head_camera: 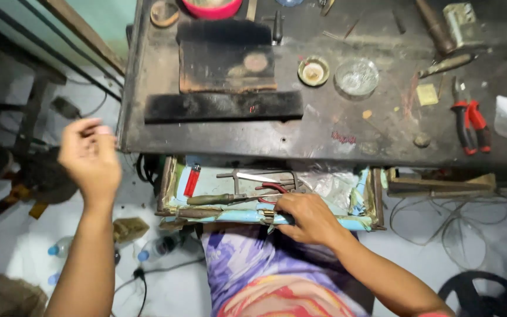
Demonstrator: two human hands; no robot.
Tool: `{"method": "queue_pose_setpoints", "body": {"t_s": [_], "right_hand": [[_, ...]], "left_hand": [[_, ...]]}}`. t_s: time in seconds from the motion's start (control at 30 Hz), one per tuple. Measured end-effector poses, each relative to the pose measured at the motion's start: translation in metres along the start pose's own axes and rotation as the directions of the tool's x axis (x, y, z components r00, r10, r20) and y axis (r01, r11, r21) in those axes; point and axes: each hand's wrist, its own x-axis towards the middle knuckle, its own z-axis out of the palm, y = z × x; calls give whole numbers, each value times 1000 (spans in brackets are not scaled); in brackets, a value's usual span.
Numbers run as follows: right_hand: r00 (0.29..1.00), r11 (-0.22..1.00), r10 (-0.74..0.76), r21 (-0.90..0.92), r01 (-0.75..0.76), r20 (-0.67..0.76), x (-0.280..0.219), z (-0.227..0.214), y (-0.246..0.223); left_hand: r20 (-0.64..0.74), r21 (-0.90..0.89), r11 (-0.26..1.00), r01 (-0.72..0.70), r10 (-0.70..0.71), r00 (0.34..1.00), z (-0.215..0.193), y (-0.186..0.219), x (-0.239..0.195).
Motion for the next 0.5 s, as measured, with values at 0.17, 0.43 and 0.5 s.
{"method": "queue_pose_setpoints", "body": {"t_s": [0.17,0.43,0.5], "right_hand": [[996,991,44,120,-53,72,-17,5,-20],[998,994,55,98,-53,-22,-17,-10,-41],[959,992,-56,124,22,277,-10,-37,-46]], "left_hand": [[573,60,975,-214,142,807,52,77,-48],[994,-3,778,-628,68,81,136,54,-126],[998,28,727,-686,18,60,142,23,-139]]}}
